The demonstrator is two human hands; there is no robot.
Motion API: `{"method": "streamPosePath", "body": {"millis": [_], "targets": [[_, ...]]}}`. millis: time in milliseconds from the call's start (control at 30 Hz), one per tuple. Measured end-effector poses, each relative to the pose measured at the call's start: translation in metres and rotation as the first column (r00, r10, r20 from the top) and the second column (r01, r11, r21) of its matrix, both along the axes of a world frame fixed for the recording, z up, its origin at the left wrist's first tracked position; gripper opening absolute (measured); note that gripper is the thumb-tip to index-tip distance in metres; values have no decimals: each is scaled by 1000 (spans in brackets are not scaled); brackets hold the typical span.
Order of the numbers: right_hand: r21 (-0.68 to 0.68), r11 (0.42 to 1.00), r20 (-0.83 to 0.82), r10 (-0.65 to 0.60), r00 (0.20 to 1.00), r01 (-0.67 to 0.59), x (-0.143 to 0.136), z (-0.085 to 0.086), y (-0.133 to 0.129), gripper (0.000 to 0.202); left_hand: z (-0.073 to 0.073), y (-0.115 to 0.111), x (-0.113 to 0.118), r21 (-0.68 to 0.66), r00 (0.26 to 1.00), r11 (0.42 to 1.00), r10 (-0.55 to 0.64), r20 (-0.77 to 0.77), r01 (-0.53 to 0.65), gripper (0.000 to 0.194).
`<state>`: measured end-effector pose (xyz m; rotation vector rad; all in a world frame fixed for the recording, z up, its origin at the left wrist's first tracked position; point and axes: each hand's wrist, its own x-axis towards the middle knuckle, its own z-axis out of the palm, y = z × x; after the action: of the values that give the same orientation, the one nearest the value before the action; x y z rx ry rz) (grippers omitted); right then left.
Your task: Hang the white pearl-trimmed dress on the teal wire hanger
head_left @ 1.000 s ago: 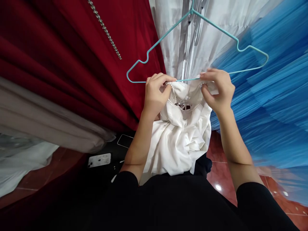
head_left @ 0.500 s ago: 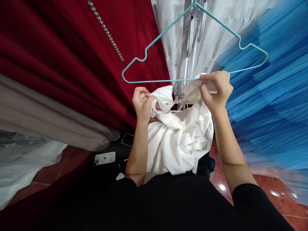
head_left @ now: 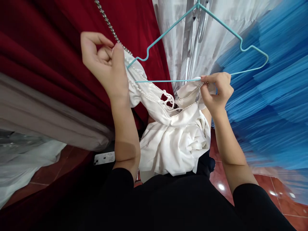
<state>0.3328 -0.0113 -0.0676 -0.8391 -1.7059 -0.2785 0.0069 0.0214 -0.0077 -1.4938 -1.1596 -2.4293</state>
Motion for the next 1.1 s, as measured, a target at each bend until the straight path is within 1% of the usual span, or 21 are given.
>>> {"method": "streamPosePath", "body": {"millis": [67, 100, 133, 167, 233, 300, 333, 367, 400, 467, 567, 633, 700, 800, 867, 900, 967, 1000, 1033, 1067, 1100], "targets": [[-78, 996, 4, -34, 999, 35, -1, 0, -1, 18, 5, 14, 1, 143, 981, 984, -74, -182, 101, 40], [-122, 991, 12, -49, 999, 50, -2, 0, -2, 19, 6, 22, 0, 197, 953, 964, -119, -280, 179, 31], [-157, 986, 24, -61, 998, 64, -2, 0, -1, 20, 6, 29, -1, 224, 915, 939, -165, -367, 259, 21], [-174, 982, 33, -72, 997, 76, -1, 0, -1, 21, 7, 34, -1, 227, 875, 915, -211, -436, 334, 21], [-130, 988, 38, -80, 996, 84, -1, -1, 0, 21, 7, 34, 6, 207, 823, 884, -274, -497, 420, 36], [-3, 999, 24, -50, 998, 50, -1, 0, 1, 18, 7, 19, 26, 233, 827, 871, -279, -488, 432, 34], [58, 998, 18, -26, 1000, 25, -2, 0, 2, 17, 5, 7, 41, 281, 834, 862, -247, -494, 422, 31], [100, 995, 13, -4, 1000, 2, -2, 1, 3, 16, 2, -6, 58, 240, 890, 903, -249, -382, 356, 22], [115, 993, 8, 14, 1000, -15, -2, 1, 3, 16, -2, -19, 75, 111, 887, 925, -306, -346, 363, 17], [86, 995, -5, 46, 999, -45, -2, 2, 3, 16, -14, -41, 105, -75, 807, 918, -379, -453, 389, 15], [58, 992, -26, 113, 993, -111, 0, 2, 1, 18, -31, -54, 130, -314, 712, 911, -407, -572, 267, 21], [85, 989, -8, 125, 992, -124, 2, -1, -2, 22, -37, -55, 133, -392, 696, 906, -386, -606, 161, 27], [137, 988, -15, 73, 997, -70, 7, -5, -3, 20, -38, -53, 131, -428, 705, 895, -385, -596, 127, 29], [217, 968, -180, -86, 980, 125, 23, -12, 2, 11, -33, -53, 125, -445, 722, 878, -423, -547, 176, 27], [236, 945, -325, -142, 935, 226, 43, -12, 12, 18, -30, -53, 121, -454, 719, 866, -452, -528, 210, 26], [242, 940, -381, -135, 915, 240, 56, -10, 17, 24, -29, -54, 119, -459, 716, 861, -462, -524, 219, 26], [278, 936, -462, -66, 884, 215, 82, 2, 25, 36, -28, -55, 116, -466, 714, 854, -475, -515, 232, 27], [267, 946, -463, -39, 885, 182, 95, 12, 27, 42, -28, -55, 116, -468, 713, 851, -482, -510, 240, 28], [253, 946, -496, -52, 867, 202, 105, 24, 26, 47, -27, -55, 115, -470, 710, 846, -492, -505, 251, 29], [204, 952, -544, -84, 835, 228, 113, 38, 24, 51, -27, -56, 115, -471, 705, 842, -502, -501, 264, 30], [105, 971, -558, -121, 821, 215, 118, 52, 20, 54, -26, -56, 116, -469, 700, 839, -511, -499, 278, 31]]}}
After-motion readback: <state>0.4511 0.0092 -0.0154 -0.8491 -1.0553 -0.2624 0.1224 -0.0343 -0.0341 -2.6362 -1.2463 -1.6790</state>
